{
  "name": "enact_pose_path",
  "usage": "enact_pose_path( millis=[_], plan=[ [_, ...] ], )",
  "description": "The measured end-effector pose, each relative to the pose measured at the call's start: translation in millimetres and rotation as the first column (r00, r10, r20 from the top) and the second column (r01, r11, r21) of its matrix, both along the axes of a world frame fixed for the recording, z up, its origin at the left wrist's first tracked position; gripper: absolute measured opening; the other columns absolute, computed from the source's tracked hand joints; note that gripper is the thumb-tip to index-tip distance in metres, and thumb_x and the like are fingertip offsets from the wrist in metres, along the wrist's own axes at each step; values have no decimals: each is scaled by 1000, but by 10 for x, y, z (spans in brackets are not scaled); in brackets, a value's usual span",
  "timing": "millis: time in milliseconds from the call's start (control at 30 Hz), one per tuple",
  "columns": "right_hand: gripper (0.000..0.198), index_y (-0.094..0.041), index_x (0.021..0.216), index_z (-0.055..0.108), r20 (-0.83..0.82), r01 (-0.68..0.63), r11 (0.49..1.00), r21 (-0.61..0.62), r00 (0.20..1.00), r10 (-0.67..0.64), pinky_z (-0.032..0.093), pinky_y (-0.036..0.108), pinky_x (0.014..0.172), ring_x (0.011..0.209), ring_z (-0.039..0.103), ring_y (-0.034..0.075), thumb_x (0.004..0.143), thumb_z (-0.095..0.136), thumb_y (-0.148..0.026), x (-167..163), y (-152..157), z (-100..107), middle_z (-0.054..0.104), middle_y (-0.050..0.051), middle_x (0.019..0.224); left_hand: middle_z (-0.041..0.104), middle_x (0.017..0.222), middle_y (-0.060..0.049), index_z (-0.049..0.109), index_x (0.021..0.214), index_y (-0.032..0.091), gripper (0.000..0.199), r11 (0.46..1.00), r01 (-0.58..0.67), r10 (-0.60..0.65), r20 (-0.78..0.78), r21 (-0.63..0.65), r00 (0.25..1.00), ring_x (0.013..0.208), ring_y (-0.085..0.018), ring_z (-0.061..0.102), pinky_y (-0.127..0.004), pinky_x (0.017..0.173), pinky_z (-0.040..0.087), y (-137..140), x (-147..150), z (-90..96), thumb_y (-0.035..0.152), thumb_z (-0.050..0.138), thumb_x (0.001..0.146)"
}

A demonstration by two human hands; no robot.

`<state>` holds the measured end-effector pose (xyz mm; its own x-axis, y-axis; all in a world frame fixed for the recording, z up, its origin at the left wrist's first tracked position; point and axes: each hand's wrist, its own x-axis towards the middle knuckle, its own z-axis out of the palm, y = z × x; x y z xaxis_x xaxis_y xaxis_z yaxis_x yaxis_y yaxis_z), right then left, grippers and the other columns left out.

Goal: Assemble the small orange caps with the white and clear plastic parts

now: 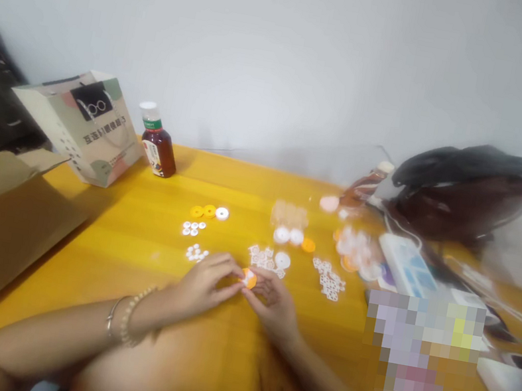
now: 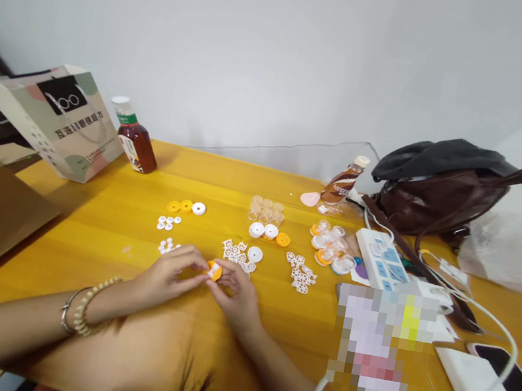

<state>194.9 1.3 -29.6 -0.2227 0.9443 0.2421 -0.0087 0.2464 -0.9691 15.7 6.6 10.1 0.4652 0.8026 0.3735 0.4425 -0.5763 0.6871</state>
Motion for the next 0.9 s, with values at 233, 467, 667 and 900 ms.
enact_pose_path(
  millis=[233,467,667,900],
  plan=[
    [31,-22,101,54,-30,-41,999,-36,999,40,55,33,81,85,64,15,73,65,-29,18,-11,-41,64,4,92,62,77,-3,62,81,16,17,999,-41,41,-62,-2,997,72,-13,56,-27,68,45,64,43,-31,31,56,82],
    [25,-22,99,53,7,-1,1000,18,1000,1,55,31,80,84,65,15,76,61,-27,11,-26,-39,64,4,92,64,77,-2,62,78,17,17,996,-88,88,-120,4,989,71,-14,58,-28,67,45,53,90,-9,32,56,82],
    [26,-22,101,53,83,16,996,87,996,-23,56,29,77,81,65,14,76,57,-19,3,-39,-40,63,4,92,64,77,-3,60,78,16,12,995,-97,102,-167,38,981,72,-15,58,-28,67,45,30,100,-16,28,59,79],
    [25,-23,99,54,86,30,992,124,995,-41,56,28,76,82,65,14,74,57,-16,-5,-52,-71,63,3,93,62,73,-2,58,75,15,13,990,-137,140,-150,30,979,68,-14,56,-27,64,43,20,117,-45,28,60,76]
  ],
)
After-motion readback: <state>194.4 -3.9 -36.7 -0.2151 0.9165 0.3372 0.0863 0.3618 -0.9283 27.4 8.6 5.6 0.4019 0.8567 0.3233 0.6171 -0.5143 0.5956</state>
